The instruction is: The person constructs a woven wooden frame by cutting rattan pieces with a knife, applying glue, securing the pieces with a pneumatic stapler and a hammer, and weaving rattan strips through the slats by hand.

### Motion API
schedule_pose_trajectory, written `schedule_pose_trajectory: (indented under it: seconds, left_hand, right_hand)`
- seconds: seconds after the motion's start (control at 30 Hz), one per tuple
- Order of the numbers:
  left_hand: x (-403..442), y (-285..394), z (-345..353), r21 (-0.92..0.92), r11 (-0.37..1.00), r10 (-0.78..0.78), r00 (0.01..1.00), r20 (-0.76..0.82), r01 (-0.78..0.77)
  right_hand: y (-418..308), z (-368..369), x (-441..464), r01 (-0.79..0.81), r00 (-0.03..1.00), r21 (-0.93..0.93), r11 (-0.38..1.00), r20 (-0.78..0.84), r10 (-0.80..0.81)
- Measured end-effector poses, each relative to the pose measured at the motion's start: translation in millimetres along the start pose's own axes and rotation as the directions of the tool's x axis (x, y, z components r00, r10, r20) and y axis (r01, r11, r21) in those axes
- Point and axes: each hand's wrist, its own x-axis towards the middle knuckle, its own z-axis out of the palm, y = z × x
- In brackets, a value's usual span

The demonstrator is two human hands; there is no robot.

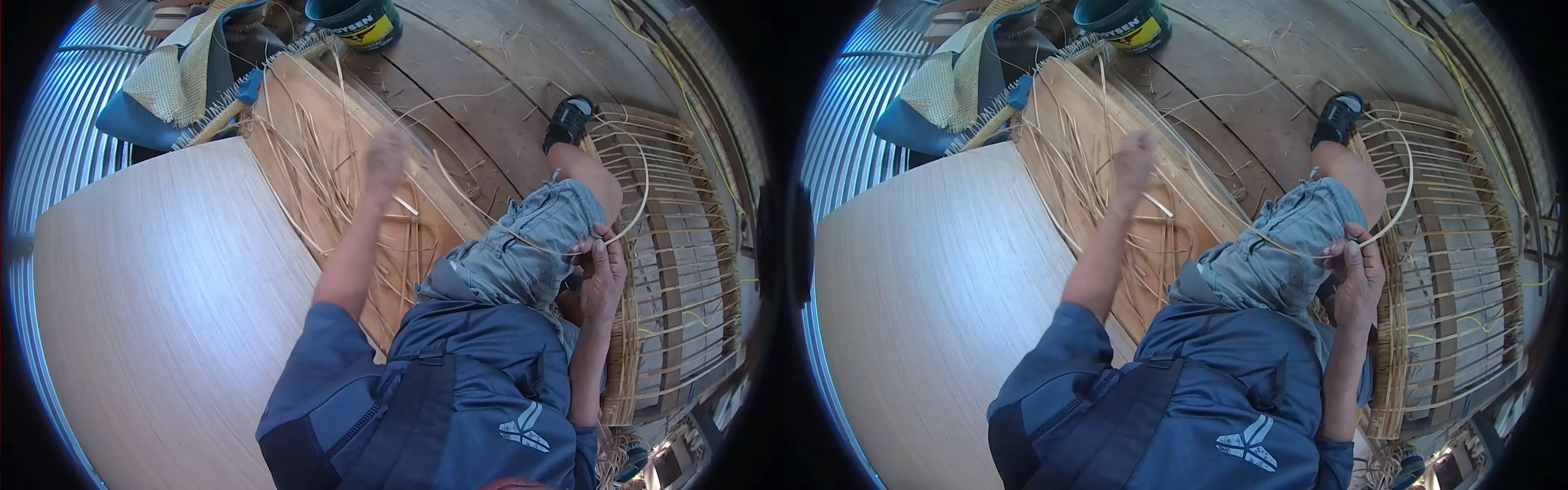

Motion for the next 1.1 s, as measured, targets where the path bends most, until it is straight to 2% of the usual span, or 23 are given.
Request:
schedule_pose_trajectory:
  seconds: [0.03, 0.07, 0.13, 0.17, 0.23, 0.27, 0.33, 0.37, 0.43, 0.47, 0.53, 0.57, 0.63, 0.67, 0.73, 0.8, 0.87, 0.9, 0.97, 1.0, 1.03, 1.07, 1.1]
  left_hand:
    - [36.7, -46.2, -6.6, 0.191, 0.978, 0.129, 0.957, -0.259, -0.080]
    - [53.7, -72.6, -25.0, 0.371, 0.928, 0.140, 0.950, -0.280, -0.028]
    - [76.4, -128.7, -27.0, 0.521, 0.823, 0.039, 0.894, -0.446, 0.224]
    - [80.5, -148.2, -29.4, 0.523, 0.824, 0.047, 0.895, -0.445, 0.217]
    - [83.3, -161.3, -32.3, 0.566, 0.755, -0.165, 0.931, -0.326, 0.332]
    - [88.8, -167.2, -31.8, 0.567, 0.755, -0.165, 0.932, -0.322, 0.329]
    - [83.9, -161.5, -38.3, 0.561, 0.741, -0.273, 0.929, -0.250, 0.368]
    - [80.1, -166.3, -44.2, 0.563, 0.733, -0.288, 0.924, -0.251, 0.381]
    - [69.6, -175.8, -59.4, 0.266, 0.948, -0.070, 0.931, -0.357, 0.174]
    - [60.2, -180.3, -69.5, 0.271, 0.943, -0.086, 0.929, -0.359, 0.192]
    - [39.0, -175.7, -92.2, 0.171, 0.950, -0.148, 0.860, -0.489, 0.260]
    - [24.4, -177.1, -101.5, 0.176, 0.946, -0.153, 0.857, -0.492, 0.270]
    - [-11.9, -177.6, -111.9, 0.445, 0.732, -0.278, 0.823, -0.495, 0.515]
    - [-26.4, -175.4, -107.2, 0.445, 0.736, -0.276, 0.826, -0.491, 0.510]
    - [-45.2, -164.4, -85.2, 0.660, 0.686, 0.060, 0.879, -0.472, 0.307]
    - [-52.2, -144.5, -58.4, 0.643, 0.742, 0.023, 0.951, -0.309, 0.191]
    - [-59.1, -141.8, -21.8, 0.684, 0.730, 0.239, 0.943, -0.231, -0.017]
    - [-65.0, -133.1, -6.3, 0.683, 0.730, 0.238, 0.944, -0.230, -0.018]
    - [-69.8, -115.1, 12.9, 0.839, 0.529, 0.211, 0.977, 0.015, -0.127]
    - [-68.4, -137.1, 9.8, 0.838, 0.531, 0.212, 0.977, 0.010, -0.124]
    - [-62.8, -179.4, 0.3, 0.889, 0.450, 0.229, 0.973, -0.025, -0.083]
    - [-49.5, -203.1, -14.1, 0.929, 0.366, 0.261, 0.964, -0.057, -0.044]
    - [-45.5, -200.8, -38.5, 0.905, 0.417, 0.113, 0.983, -0.146, 0.086]
  right_hand:
    - [0.5, -2.0, -0.8, 0.002, 1.000, -0.002, 1.000, -0.005, -0.002]
    - [1.3, -3.4, -1.8, -0.009, 1.000, -0.014, 1.000, -0.015, 0.009]
    - [2.2, -1.4, -0.6, -0.006, 1.000, -0.016, 1.000, -0.029, 0.005]
    - [1.5, 0.0, -1.3, -0.016, 0.999, -0.008, 1.000, -0.038, 0.016]
    - [0.2, 2.5, 2.3, -0.021, 0.998, -0.003, 1.000, -0.052, 0.021]
    - [0.2, 2.9, 3.3, -0.022, 0.998, -0.005, 1.000, -0.060, 0.022]
    - [0.8, 3.5, 4.9, -0.038, 0.997, -0.012, 0.999, -0.064, 0.037]
    - [0.6, 4.0, 7.1, -0.036, 0.998, -0.014, 0.999, -0.052, 0.035]
    - [-1.5, 4.0, 10.7, -0.056, 0.998, -0.022, 0.998, -0.033, 0.055]
    - [-2.9, 4.7, 12.9, -0.055, 0.998, -0.063, 0.996, -0.031, 0.053]
    - [-1.7, 10.2, 16.6, -0.050, 0.996, -0.104, 0.993, -0.076, 0.042]
    - [1.2, 10.2, 19.7, -0.061, 0.996, -0.102, 0.993, -0.071, 0.054]
    - [4.2, 6.0, 26.7, -0.042, 0.999, -0.100, 0.994, -0.035, 0.038]
    - [2.0, 6.1, 29.8, -0.037, 0.999, -0.101, 0.994, -0.039, 0.034]
    - [-4.9, 9.6, 35.6, -0.053, 0.998, -0.153, 0.987, -0.045, 0.047]
    - [-19.8, 11.7, 36.1, -0.056, 0.998, -0.154, 0.986, -0.041, 0.050]
    - [-42.0, 16.8, 39.7, -0.037, 0.997, -0.095, 0.995, -0.069, 0.030]
    - [-54.2, 13.9, 39.3, -0.038, 0.997, -0.096, 0.995, -0.071, 0.031]
    - [-83.3, -1.9, 44.8, 0.013, 0.994, -0.140, 0.990, -0.102, -0.028]
    - [-104.4, -13.0, 45.4, 0.020, 0.989, -0.135, 0.991, -0.140, -0.039]
    - [-126.5, -32.0, 45.2, 0.027, 0.982, -0.130, 0.991, -0.181, -0.050]
    - [-145.7, -77.3, 47.1, 0.122, 0.929, -0.210, 0.970, -0.321, -0.186]
    - [-167.8, -133.0, 44.1, 0.197, 0.869, -0.254, 0.947, -0.403, -0.288]
